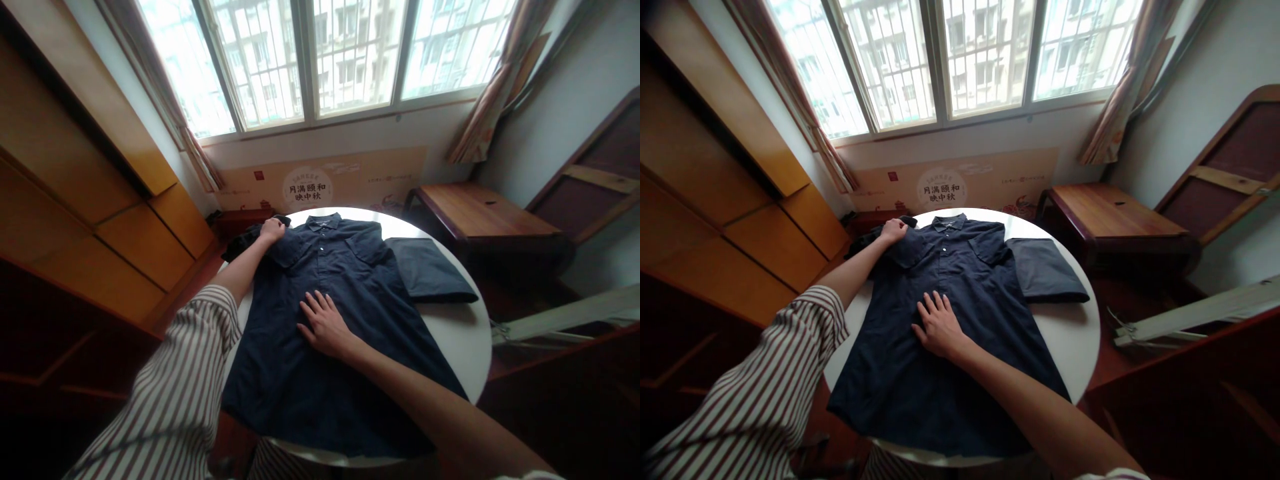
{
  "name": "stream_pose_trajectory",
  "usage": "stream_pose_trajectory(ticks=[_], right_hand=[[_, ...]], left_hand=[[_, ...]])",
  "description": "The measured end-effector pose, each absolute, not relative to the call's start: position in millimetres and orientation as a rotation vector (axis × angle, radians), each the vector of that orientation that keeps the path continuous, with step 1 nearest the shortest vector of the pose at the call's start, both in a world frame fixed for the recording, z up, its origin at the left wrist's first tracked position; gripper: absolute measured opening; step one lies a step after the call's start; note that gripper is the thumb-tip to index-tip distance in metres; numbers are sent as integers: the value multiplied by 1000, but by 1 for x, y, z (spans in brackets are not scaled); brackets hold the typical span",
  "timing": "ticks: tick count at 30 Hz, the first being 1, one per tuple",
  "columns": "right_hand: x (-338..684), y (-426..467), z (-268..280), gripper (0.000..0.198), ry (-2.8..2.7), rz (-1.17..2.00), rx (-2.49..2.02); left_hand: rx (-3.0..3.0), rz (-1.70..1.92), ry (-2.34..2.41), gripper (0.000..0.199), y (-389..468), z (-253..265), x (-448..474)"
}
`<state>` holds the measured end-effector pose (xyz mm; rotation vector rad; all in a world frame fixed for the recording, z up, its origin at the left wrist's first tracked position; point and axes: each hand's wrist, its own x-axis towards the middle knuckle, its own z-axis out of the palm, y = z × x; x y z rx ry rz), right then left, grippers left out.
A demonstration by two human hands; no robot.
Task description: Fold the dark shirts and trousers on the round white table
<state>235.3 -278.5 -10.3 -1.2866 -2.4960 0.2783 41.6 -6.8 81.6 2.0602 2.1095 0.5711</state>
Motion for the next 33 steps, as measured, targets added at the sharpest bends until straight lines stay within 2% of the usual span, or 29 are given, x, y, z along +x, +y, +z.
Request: stream_pose_trajectory(ticks=[6, 13, 18, 24, 29, 33], right_hand=[[237, -280, -11, 65, -2484, 282, -1261], [237, -282, -9, 64, -2481, 296, -1269], [237, -281, -8, 63, -2479, 311, -1273], [238, -280, -8, 65, -2474, 336, -1262], [239, -281, -9, 69, -2523, 343, -1217], [238, -281, -10, 68, -2540, 325, -1219]], left_hand=[[1841, 521, 2219, 40, 20, 75, 20], [1773, 747, 2215, 26, 40, 64, 27], [1691, 1023, 2286, 36, 50, 64, 18], [1657, 1028, 2284, 26, 42, 62, 10], [1918, 1060, 2146, 34, 3, 79, 13], [2377, 988, 1634, 26, -98, 75, 2]])
